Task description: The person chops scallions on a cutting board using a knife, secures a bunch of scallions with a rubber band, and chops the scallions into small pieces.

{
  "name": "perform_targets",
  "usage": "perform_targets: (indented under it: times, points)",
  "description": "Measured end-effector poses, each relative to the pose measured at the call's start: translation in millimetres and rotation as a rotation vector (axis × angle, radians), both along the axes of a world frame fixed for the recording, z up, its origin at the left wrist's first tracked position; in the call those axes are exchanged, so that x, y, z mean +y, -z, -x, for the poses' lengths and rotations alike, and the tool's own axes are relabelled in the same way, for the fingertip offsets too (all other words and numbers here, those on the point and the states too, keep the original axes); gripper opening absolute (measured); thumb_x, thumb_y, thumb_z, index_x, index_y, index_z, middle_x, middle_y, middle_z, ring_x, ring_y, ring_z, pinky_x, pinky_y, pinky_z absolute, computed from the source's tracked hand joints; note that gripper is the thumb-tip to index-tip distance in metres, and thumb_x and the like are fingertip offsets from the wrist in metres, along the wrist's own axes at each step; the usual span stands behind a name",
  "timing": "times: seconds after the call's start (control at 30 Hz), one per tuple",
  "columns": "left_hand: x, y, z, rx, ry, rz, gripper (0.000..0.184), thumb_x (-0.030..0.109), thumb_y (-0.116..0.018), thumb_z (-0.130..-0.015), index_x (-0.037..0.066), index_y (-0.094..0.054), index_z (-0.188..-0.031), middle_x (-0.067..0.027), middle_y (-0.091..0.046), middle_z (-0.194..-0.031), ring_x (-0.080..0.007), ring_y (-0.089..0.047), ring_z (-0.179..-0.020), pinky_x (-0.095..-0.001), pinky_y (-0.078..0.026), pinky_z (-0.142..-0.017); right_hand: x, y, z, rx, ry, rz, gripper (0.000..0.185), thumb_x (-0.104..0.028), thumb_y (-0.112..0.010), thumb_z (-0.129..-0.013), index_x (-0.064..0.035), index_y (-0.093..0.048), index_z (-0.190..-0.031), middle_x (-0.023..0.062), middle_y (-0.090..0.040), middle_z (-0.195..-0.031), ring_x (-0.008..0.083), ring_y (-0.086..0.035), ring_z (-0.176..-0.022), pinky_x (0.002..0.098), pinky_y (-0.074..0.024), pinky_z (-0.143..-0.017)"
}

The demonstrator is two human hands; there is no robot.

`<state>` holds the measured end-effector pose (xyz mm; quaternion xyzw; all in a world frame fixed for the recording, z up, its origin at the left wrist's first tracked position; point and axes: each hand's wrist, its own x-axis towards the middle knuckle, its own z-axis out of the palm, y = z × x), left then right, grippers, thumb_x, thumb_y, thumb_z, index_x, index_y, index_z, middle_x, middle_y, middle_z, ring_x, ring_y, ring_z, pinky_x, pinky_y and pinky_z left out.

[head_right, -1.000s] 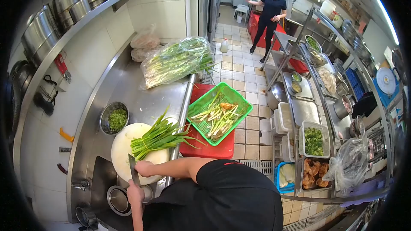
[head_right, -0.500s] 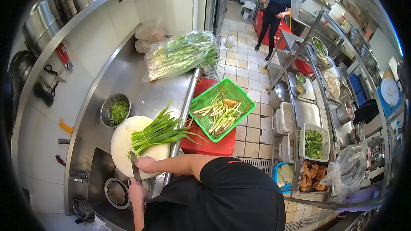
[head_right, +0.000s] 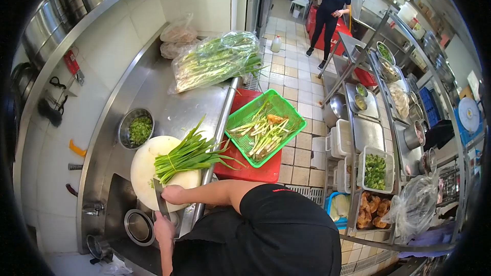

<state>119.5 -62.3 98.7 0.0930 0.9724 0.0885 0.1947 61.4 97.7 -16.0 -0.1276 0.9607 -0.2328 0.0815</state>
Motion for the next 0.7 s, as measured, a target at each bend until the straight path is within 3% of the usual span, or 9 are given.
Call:
perform_targets:
  times: [0.07,0.17,0.3,0.7]
  points:
    - [-2.6,19.7,-3.0,0.021,-0.013,-0.008,0.028,0.019,-0.052,-0.103,0.001,-0.047,-0.124,-0.0352,-0.070,-0.097,-0.0549,-0.068,-0.096,-0.0637,-0.051,-0.085,6.1,3.8,-0.6,0.012,-0.008,0.016,0.019,-0.014,-0.060,-0.089,-0.0047,-0.075,-0.094,0.0153,-0.076,-0.096,0.0332,-0.074,-0.095,0.0449,-0.0612,-0.082]
    - [6.1,-10.5,-3.7,-0.016,-0.004,0.015,0.027,0.018,-0.052,-0.103,0.000,-0.047,-0.124,-0.0353,-0.070,-0.097,-0.0549,-0.068,-0.096,-0.0636,-0.051,-0.085,8.9,4.9,-4.7,0.049,0.000,0.057,0.021,-0.015,-0.059,-0.090,-0.0051,-0.074,-0.100,0.0148,-0.075,-0.101,0.0325,-0.073,-0.099,0.0445,-0.0602,-0.084]
    - [3.0,9.1,-11.6,-0.005,-0.047,0.011,0.027,0.018,-0.053,-0.103,0.000,-0.048,-0.123,-0.0352,-0.070,-0.098,-0.0546,-0.068,-0.097,-0.0632,-0.051,-0.085,13.1,17.5,-5.3,0.060,-0.017,0.023,0.023,-0.016,-0.058,-0.091,-0.0058,-0.071,-0.107,0.0145,-0.072,-0.105,0.0321,-0.072,-0.102,0.0439,-0.0591,-0.088]
    - [10.4,4.9,-20.5,0.014,-0.042,-0.014,0.031,0.017,-0.053,-0.103,0.000,-0.048,-0.128,-0.0353,-0.070,-0.095,-0.0547,-0.068,-0.094,-0.0630,-0.051,-0.083,26.4,5.7,-16.5,0.100,-0.059,0.046,0.021,-0.016,-0.058,-0.092,-0.0069,-0.070,-0.108,0.0151,-0.071,-0.101,0.0332,-0.071,-0.102,0.0446,-0.0587,-0.087]
